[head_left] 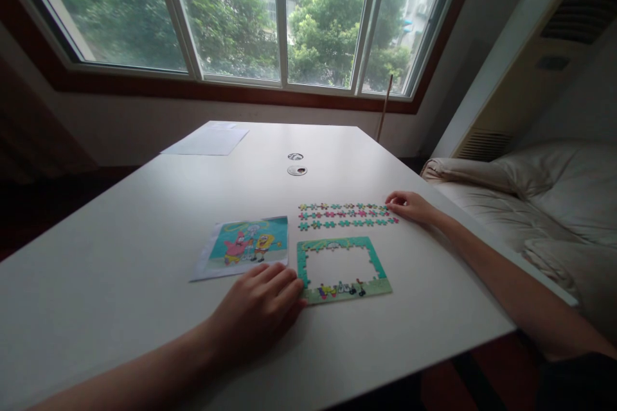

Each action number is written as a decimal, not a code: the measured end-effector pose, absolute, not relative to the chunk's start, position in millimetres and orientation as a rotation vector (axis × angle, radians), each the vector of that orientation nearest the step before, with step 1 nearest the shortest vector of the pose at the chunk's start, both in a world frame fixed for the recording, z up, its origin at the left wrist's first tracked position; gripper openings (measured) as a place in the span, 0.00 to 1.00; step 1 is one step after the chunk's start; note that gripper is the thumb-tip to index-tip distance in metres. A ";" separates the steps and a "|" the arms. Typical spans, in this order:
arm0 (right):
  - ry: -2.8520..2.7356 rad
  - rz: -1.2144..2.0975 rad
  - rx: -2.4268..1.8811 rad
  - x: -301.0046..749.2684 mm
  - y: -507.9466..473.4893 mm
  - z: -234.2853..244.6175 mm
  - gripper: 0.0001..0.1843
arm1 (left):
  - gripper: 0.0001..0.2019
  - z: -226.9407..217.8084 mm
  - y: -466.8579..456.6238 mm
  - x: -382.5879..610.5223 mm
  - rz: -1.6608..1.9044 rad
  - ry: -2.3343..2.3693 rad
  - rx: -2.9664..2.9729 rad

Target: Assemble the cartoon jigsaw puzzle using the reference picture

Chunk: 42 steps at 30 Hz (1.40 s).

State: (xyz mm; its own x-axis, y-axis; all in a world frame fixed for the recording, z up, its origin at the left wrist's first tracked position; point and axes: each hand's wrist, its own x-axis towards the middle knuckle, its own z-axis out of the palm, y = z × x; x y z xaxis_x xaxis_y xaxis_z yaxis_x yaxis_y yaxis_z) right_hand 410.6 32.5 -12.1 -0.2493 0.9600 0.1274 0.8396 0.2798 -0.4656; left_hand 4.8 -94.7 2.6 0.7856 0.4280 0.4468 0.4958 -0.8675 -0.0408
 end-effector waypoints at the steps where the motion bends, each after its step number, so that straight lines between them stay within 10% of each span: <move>1: -2.166 0.410 -1.632 409.9 32.9 -13.1 0.20 | 0.10 2.5 -94.5 4.8 -0.646 -0.737 -2.823; 20: -2.155 0.163 -1.589 385.2 33.7 1.8 0.14 | 0.10 4.9 -95.5 7.5 -0.628 -0.765 -2.849; 42: -2.642 0.691 -1.345 263.1 59.7 28.8 0.11 | 0.09 2.8 -96.7 6.1 -0.609 -0.775 -2.848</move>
